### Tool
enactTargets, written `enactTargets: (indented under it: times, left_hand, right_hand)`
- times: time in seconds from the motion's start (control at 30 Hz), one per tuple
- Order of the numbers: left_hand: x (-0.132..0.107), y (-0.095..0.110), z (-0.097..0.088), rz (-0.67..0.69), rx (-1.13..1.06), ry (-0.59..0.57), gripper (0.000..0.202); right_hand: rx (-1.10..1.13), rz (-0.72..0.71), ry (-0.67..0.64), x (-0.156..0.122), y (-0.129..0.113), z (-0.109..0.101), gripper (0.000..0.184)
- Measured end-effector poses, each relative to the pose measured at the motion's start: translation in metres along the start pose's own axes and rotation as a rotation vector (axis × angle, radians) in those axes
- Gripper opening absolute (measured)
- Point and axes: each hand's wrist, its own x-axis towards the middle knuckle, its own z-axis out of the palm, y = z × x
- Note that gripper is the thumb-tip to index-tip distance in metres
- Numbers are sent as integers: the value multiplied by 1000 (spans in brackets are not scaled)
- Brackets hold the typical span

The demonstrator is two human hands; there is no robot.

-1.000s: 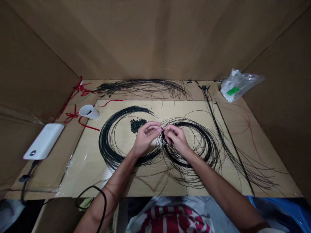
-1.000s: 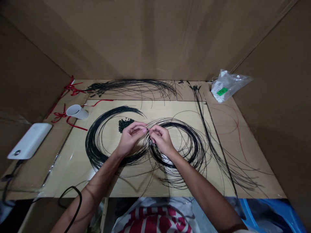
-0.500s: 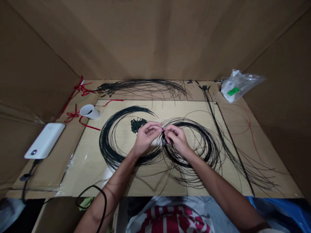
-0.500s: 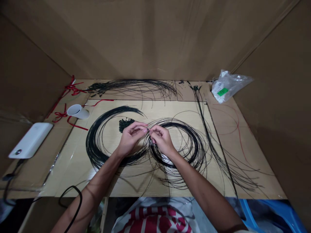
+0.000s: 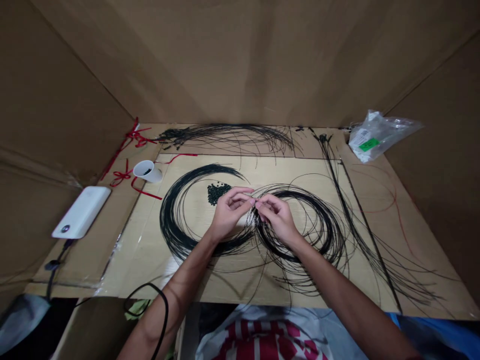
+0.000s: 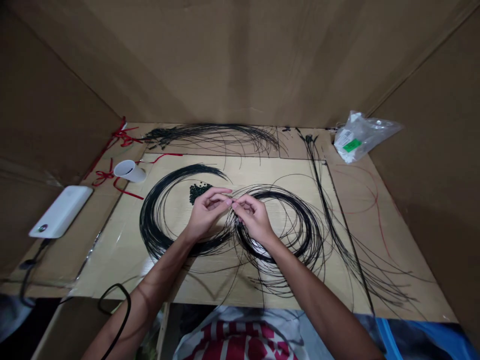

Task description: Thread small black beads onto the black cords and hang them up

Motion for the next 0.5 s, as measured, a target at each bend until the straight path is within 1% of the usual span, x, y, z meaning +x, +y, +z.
enactTargets:
  times: [0.27, 0.5]
  left_hand:
    - [3, -4, -1, -23, -91, 14, 42]
    - [1, -4, -2, -2, -99, 3, 40]
  right_hand:
    - [-29, -8, -20, -1, 4, 0, 36]
    - [-25, -31, -4, -2, 8, -1, 32]
